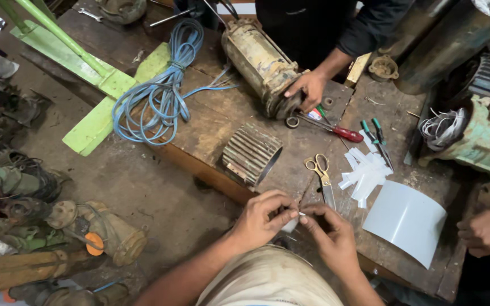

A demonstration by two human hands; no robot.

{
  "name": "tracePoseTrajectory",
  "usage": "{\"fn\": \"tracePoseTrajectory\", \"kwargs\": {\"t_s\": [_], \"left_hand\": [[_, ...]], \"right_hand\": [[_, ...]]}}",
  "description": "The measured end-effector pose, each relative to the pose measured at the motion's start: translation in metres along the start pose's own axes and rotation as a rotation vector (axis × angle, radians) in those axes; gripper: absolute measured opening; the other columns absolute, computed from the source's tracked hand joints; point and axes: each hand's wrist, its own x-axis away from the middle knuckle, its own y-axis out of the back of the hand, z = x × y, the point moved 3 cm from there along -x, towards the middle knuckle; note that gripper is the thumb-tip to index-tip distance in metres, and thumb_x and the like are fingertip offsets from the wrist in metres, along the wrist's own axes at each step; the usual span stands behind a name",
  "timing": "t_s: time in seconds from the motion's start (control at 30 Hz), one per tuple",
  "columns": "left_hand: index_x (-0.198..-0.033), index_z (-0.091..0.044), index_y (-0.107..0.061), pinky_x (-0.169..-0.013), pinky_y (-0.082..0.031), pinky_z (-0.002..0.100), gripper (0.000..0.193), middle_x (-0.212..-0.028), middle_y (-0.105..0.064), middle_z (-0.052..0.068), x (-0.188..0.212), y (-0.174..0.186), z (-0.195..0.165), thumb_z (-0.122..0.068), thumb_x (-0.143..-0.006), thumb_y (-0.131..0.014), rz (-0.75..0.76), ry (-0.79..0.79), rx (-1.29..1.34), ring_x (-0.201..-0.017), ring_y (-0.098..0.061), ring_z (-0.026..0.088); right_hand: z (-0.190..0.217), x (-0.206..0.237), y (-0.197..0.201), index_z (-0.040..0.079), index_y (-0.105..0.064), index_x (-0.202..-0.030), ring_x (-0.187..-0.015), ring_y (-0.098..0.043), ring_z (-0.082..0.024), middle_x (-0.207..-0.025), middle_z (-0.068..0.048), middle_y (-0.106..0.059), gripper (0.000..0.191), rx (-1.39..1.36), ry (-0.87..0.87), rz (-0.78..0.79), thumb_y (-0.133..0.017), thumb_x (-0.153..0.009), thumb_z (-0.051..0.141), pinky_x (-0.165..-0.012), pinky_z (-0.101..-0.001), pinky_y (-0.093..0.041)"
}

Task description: The person cuts strips of white insulation tape using scissors and applies them to the grooves of a cylindrical motor component. They repeat this process, peeling backing and pressing the tape into place.

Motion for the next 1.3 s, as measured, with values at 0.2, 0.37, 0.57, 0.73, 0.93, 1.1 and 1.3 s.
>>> {"fn": "tracePoseTrajectory", "kwargs": {"t_s": [0.2, 0.37, 0.57, 0.73, 0.93, 1.1, 1.3], "left_hand": [[-0.116, -0.005, -0.067, -0.077, -0.057, 0.035, 0.027, -0.099, -0.072, 0.014, 0.005, 0.014, 0.012, -0.02, -0.095, -0.075, 0.122, 0.031, -0.007, -0.088, -0.072, 0.028], [-0.125, -0.006, -0.056, -0.072, -0.058, 0.036, 0.04, -0.095, -0.072, 0.016, 0.001, 0.031, 0.032, -0.013, -0.091, -0.076, 0.051, 0.079, -0.013, -0.084, -0.074, 0.03], [-0.13, -0.006, -0.059, -0.075, -0.056, 0.039, 0.045, -0.091, -0.068, 0.017, -0.006, 0.059, 0.052, -0.007, -0.087, -0.072, 0.209, 0.257, 0.068, -0.083, -0.069, 0.033], [-0.104, -0.003, -0.071, -0.076, -0.056, 0.039, 0.014, -0.096, -0.07, 0.014, -0.021, 0.077, 0.058, -0.008, -0.091, -0.074, 0.033, 0.068, 0.044, -0.089, -0.071, 0.033], [-0.1, -0.005, -0.074, -0.072, -0.055, 0.038, 0.013, -0.09, -0.07, 0.013, -0.026, 0.091, 0.087, -0.005, -0.087, -0.074, 0.023, 0.039, 0.038, -0.083, -0.07, 0.031], [-0.097, -0.006, -0.075, -0.072, -0.056, 0.034, 0.009, -0.09, -0.073, 0.011, -0.024, 0.093, 0.108, -0.006, -0.088, -0.076, 0.092, -0.005, 0.15, -0.082, -0.072, 0.027], [-0.11, -0.003, -0.066, -0.086, -0.055, 0.028, 0.019, -0.1, -0.071, 0.007, -0.032, 0.074, 0.125, -0.017, -0.097, -0.07, 0.193, 0.331, 0.672, -0.096, -0.069, 0.017]], "right_hand": [[-0.002, -0.011, -0.013, 0.0, -0.072, -0.09, -0.092, -0.072, -0.019, -0.096, -0.008, -0.076, 0.007, 0.139, 0.144, -0.029, -0.073, -0.087, 0.006, -0.084, -0.0305, -0.055], [-0.02, -0.023, -0.042, 0.004, -0.068, -0.109, -0.092, -0.068, -0.01, -0.101, -0.004, -0.076, 0.021, -0.101, -0.178, 0.053, -0.068, -0.089, 0.009, -0.082, -0.0264, -0.054], [-0.009, -0.033, -0.053, -0.001, -0.074, -0.104, -0.079, -0.069, -0.013, -0.089, -0.008, -0.077, 0.017, 0.031, -0.178, -0.165, -0.074, -0.09, 0.008, -0.074, -0.0271, -0.055], [0.031, -0.046, -0.074, 0.002, -0.077, -0.098, -0.079, -0.074, -0.013, -0.092, -0.006, -0.078, 0.014, 0.327, 0.013, -0.075, -0.076, -0.085, 0.008, -0.069, -0.0261, -0.058], [0.054, -0.058, -0.104, 0.002, -0.075, -0.096, -0.08, -0.074, -0.018, -0.096, -0.008, -0.075, 0.019, 0.464, 0.138, -0.103, -0.079, -0.078, 0.006, -0.067, -0.0278, -0.058], [0.046, -0.049, -0.119, 0.0, -0.071, -0.093, -0.08, -0.072, -0.017, -0.093, -0.009, -0.072, 0.015, 0.549, 0.231, -0.202, -0.078, -0.08, 0.006, -0.068, -0.0269, -0.056], [0.008, -0.061, -0.117, -0.001, -0.072, -0.1, -0.083, -0.067, -0.014, -0.094, -0.009, -0.075, 0.012, 0.241, -0.062, -0.288, -0.073, -0.088, 0.002, -0.074, -0.0276, -0.054]]}}
